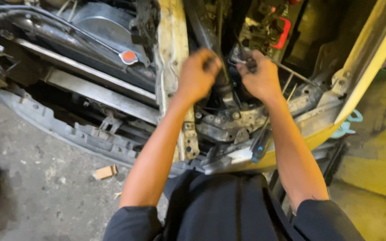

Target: The person uses a T-handle wrench to loosen and remove bolts from the front radiator support of a car. They then lift and remove the metal support bar, disconnect a hose, and reposition the bar within the engine bay.

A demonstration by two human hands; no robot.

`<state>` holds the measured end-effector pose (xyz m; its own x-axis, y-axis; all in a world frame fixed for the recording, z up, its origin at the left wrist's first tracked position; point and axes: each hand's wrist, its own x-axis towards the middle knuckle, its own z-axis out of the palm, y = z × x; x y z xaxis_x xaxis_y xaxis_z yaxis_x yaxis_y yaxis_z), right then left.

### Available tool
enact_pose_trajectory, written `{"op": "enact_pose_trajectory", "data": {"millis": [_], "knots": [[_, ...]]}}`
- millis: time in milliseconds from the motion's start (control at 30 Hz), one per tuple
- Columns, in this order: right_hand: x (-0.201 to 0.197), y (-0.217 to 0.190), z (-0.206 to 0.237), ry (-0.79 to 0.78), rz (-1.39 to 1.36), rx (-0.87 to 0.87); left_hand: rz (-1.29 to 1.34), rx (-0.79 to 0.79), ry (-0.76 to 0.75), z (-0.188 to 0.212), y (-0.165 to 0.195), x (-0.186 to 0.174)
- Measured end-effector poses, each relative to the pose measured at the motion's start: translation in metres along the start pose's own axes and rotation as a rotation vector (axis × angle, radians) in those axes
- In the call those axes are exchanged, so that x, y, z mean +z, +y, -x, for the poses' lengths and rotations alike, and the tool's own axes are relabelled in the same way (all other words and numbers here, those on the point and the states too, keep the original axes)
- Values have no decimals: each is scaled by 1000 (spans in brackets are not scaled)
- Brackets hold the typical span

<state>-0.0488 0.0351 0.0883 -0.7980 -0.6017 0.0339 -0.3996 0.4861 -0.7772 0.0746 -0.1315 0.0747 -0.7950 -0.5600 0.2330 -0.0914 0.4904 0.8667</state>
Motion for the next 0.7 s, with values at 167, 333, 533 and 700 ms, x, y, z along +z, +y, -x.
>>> {"op": "enact_pose_trajectory", "data": {"millis": [167,333,533,700], "knots": [[-24,17,80,125,178,-38,64,101,47,52,0,2],[-24,53,125,234,369,107,278,-73,563,76,-61,-63],[-18,106,86,324,558,170,370,-317,715,149,-129,-93],[-18,111,69,387,527,340,520,-477,690,193,-137,-97]]}}
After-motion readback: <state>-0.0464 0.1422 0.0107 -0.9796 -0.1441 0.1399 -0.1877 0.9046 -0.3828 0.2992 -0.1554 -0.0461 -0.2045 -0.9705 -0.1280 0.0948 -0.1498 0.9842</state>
